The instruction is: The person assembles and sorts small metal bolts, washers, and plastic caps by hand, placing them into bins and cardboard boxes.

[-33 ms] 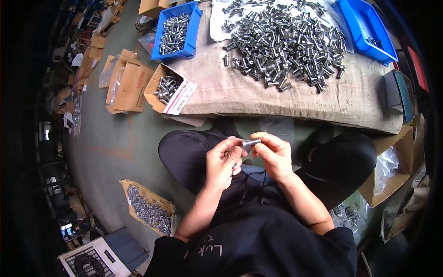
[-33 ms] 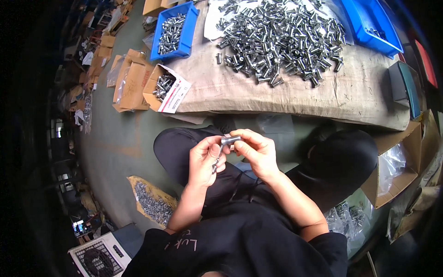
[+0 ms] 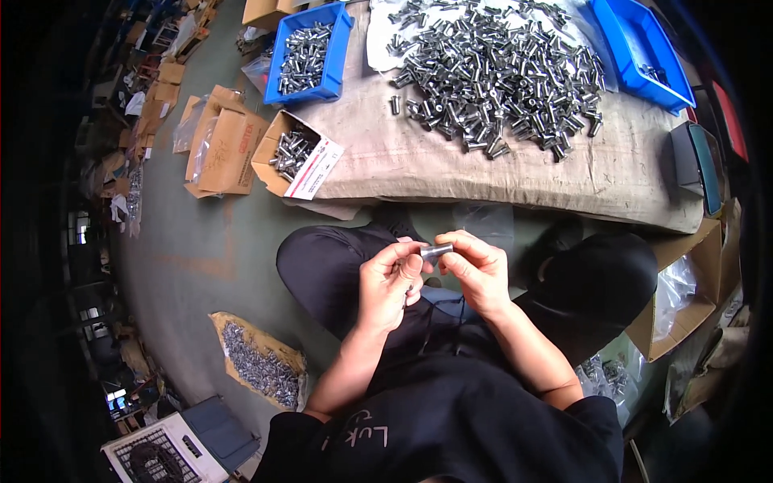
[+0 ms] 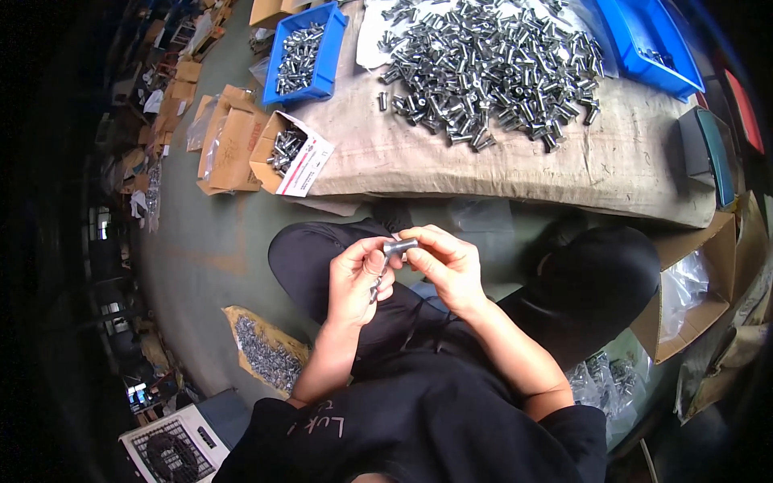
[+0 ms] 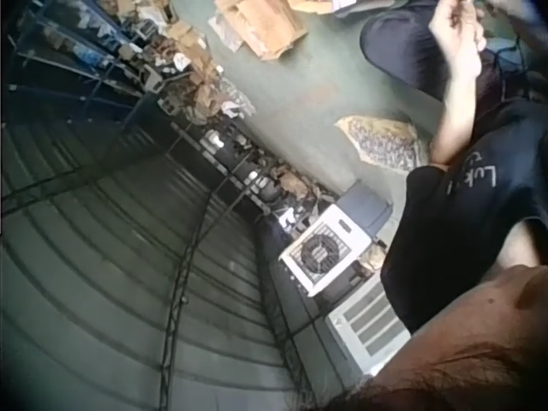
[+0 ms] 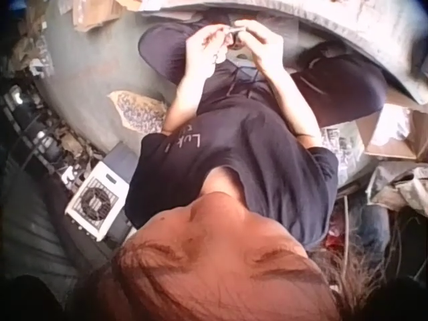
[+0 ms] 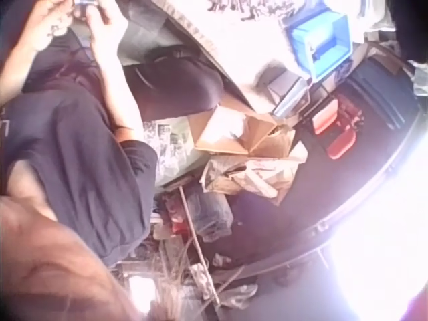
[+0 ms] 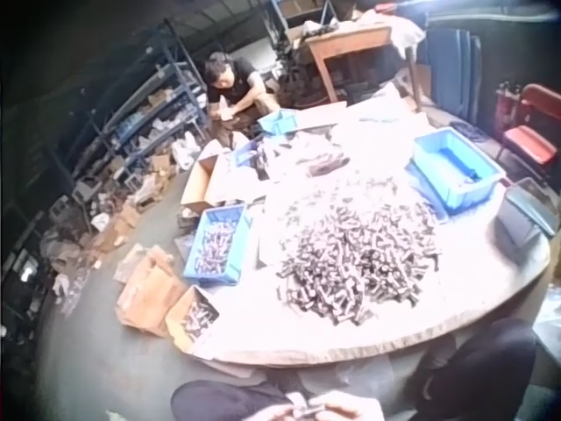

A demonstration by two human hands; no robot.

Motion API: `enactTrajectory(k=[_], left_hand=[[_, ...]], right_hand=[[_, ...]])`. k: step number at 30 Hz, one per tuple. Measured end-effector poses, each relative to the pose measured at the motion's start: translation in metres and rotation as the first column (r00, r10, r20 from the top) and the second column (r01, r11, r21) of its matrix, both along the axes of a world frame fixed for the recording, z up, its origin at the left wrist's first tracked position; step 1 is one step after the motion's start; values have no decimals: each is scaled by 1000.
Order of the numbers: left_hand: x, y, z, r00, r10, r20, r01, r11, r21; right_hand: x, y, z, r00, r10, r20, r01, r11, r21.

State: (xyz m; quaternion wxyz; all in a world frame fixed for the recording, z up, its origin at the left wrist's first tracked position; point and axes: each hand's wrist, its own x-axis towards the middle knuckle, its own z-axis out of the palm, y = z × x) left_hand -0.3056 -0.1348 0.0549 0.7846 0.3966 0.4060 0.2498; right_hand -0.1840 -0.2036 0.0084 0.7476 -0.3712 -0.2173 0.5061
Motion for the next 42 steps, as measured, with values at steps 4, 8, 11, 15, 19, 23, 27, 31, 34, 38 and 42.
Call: enactTrajectory(k=[4, 8, 11, 15, 19, 23, 27, 31, 34, 38, 42], left_hand=[[-1, 2, 5, 999, -40, -26, 43, 994, 102], [-4, 2, 7, 999, -35, -30, 39, 985, 167], [-4, 2, 11, 992, -38, -121, 71, 955, 289], [-2, 4, 12, 972, -5, -233, 145, 797, 586], [-1, 3, 14, 992, 4, -125, 43, 930, 364], [-2, 4, 9, 1000, 8, 18, -11, 987, 161], [-2, 5, 15, 999, -36, -25, 41, 975, 220], [-4, 8, 12, 982, -42, -185, 133, 850, 511], [1, 8, 14, 969, -54, -241, 210, 694, 688], [4, 6, 19, 948, -44, -316, 249, 721, 646], [9, 6, 23, 873, -18, -487, 420, 535, 733]], right_hand=[[3, 0, 3, 974, -14, 228, 13, 1000, 8], [0, -1, 1, 996, 34, 81, -35, 999, 14], [0, 0, 3, 999, 30, -12, -30, 999, 33], [0, -1, 3, 999, 31, 18, -31, 999, 28], [0, -2, 7, 996, 6, 87, -9, 999, 36], [0, -2, 8, 983, -19, 182, 13, 999, 36], [-1, -2, 3, 986, -16, 167, 12, 1000, 25], [-2, -2, 3, 999, 20, 45, -21, 1000, 13], [-6, -1, -3, 918, 44, -393, -25, 998, 54], [11, 4, 8, 810, 79, -581, -76, 997, 31], [1, 1, 16, 979, 160, -129, -180, 970, -165]])
